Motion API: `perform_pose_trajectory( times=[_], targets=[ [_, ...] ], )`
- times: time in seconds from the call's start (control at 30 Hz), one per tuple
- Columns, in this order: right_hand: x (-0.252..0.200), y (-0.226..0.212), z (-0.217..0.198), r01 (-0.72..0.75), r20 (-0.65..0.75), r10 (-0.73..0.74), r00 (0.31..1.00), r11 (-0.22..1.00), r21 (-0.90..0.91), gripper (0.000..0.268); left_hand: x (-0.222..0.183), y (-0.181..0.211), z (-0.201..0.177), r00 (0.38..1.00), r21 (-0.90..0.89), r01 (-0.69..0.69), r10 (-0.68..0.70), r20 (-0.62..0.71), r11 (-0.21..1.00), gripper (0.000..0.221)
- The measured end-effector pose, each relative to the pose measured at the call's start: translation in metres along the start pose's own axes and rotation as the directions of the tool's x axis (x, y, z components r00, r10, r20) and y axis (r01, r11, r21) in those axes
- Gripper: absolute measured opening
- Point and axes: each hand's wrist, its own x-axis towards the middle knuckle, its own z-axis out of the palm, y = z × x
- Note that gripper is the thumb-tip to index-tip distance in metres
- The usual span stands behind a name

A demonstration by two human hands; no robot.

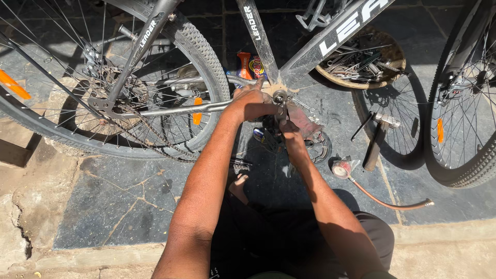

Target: The person disassembles the bottom bracket area of a bicycle using a wrench and hammer. They handle a chain and various metal components by hand while sitting on a tiled floor.

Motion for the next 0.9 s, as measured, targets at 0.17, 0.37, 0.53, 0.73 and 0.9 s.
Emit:
perform_pose_trajectory(
  times=[0.17, 0.37, 0.53, 0.73, 0.9],
  targets=[
    [-0.003, -0.009, 0.026, 0.21, 0.037, -0.215, 0.976, 0.97, 0.125, 0.033, -0.006, 0.006, 0.003, 0.999, 0.048, 0.012, -0.009, -0.044, 0.999, 0.039],
    [0.019, 0.001, 0.037, 0.173, 0.048, -0.187, 0.981, 0.961, 0.214, 0.033, -0.004, 0.01, 0.012, 0.989, 0.066, 0.074, -0.065, -0.135, 0.995, 0.031],
    [0.026, -0.004, 0.043, 0.213, 0.018, -0.222, 0.975, 0.953, 0.217, 0.032, 0.003, 0.005, 0.016, 0.982, 0.018, 0.065, -0.061, -0.177, 0.998, 0.037],
    [0.02, -0.023, 0.035, 0.263, 0.097, -0.283, 0.954, 0.949, 0.174, 0.034, -0.004, 0.012, 0.01, 0.981, 0.025, 0.08, -0.074, -0.179, 0.996, 0.035],
    [0.02, -0.02, 0.038, 0.175, 0.08, -0.198, 0.977, 0.958, 0.227, 0.035, -0.005, 0.017, 0.01, 0.976, 0.021, 0.091, -0.085, -0.202, 0.996, 0.038]
  ],
)
